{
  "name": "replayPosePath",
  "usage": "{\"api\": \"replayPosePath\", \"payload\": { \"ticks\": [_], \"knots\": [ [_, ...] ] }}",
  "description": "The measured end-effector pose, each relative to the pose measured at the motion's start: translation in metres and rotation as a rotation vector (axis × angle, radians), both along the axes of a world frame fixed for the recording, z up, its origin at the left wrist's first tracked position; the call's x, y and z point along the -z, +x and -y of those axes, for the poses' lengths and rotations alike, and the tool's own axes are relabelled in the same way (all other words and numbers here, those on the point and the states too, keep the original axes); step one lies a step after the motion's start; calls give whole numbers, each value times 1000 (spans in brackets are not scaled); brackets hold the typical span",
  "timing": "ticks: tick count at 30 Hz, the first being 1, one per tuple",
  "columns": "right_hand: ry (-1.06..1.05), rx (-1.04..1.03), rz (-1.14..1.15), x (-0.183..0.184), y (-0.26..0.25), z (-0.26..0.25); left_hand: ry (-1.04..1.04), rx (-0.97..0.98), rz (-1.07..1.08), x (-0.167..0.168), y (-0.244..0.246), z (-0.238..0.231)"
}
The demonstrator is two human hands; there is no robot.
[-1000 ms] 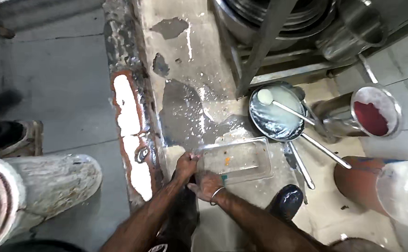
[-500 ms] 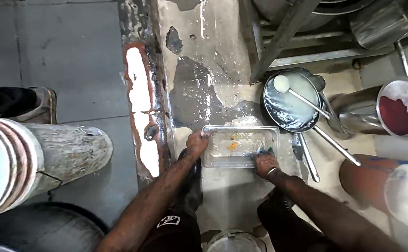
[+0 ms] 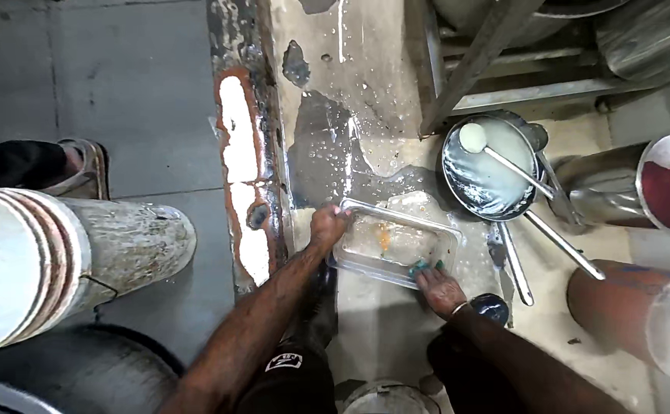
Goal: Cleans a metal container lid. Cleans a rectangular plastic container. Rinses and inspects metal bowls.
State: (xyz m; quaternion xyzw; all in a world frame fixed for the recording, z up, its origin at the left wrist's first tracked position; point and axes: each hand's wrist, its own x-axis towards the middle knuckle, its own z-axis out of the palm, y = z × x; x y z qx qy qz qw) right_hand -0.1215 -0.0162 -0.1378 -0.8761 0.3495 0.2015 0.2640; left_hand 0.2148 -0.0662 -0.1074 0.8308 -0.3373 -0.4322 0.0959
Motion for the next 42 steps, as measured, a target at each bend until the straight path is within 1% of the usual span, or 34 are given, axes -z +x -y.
{"api": "replayPosePath", "payload": {
  "ticks": [2, 4, 5, 6, 8, 10, 12, 13, 14, 16, 19, 21, 22, 24, 25, 26, 28, 29, 30, 31, 35, 36, 37, 38, 39, 41, 42],
  "knots": [
    [-27, -28, -58, -5, -9, 15, -100, 7, -12, 5, -6, 10],
    [-140, 6, -19, 1, -1, 12, -179, -64, -23, 12, -7, 5],
    [-146, 58, -34, 1, 10, 6, -195, -126, -48, 12, -5, -1],
    [-98, 126, -84, -3, 27, 4, -203, -198, -81, 9, -3, -5],
    [138, 290, -225, -18, 75, 8, -224, -351, -132, 4, 0, -15],
    [283, 474, -240, -26, 127, 15, -204, -454, -201, 7, -4, -20],
    [338, 614, -184, -29, 176, 18, -111, -440, -289, 19, -15, -24],
    [351, 647, -151, -28, 197, 17, -47, -375, -287, 22, -21, -25],
    [387, 638, -125, -25, 212, 14, 17, -286, -239, 21, -25, -25],
    [468, 484, -92, -23, 223, 6, 102, -120, -92, 16, -19, -26],
    [491, 76, -81, -14, 198, -5, 126, 35, 46, 9, -10, -20],
    [517, -58, -132, -18, 178, -1, 174, 168, 79, 11, -10, -11],
    [502, -111, -205, -27, 170, 0, 195, 220, 87, 13, -11, -10],
    [437, -247, -377, -41, 164, 7, 217, 278, 111, 14, -13, -12],
    [412, -305, -454, -46, 164, 11, 216, 274, 113, 14, -16, -14],
    [395, -342, -500, -49, 164, 14, 214, 272, 112, 16, -17, -15],
    [341, -415, -501, -51, 161, 18, 200, 236, 85, 21, -18, -18],
    [328, -406, -471, -48, 158, 15, 182, 205, 68, 23, -19, -21],
    [344, -348, -434, -43, 156, 10, 159, 175, 53, 23, -20, -21],
    [385, -245, -389, -38, 159, 2, 136, 151, 43, 22, -20, -20],
    [643, 337, -85, -28, 199, -15, 77, 86, 41, 22, -21, -23],
    [695, 468, -27, -24, 208, -14, 73, 79, 43, 22, -19, -23],
    [738, 545, 16, -20, 213, -13, 66, 71, 44, 21, -17, -24],
    [737, 523, 34, -17, 212, -13, 63, 62, 47, 21, -16, -24],
    [684, 390, 12, -15, 208, -12, 69, 54, 60, 21, -16, -24],
    [533, 46, -93, -17, 196, -10, 90, 61, 90, 21, -16, -22],
    [498, -75, -145, -20, 190, -6, 105, 87, 98, 20, -16, -21]
  ]
}}
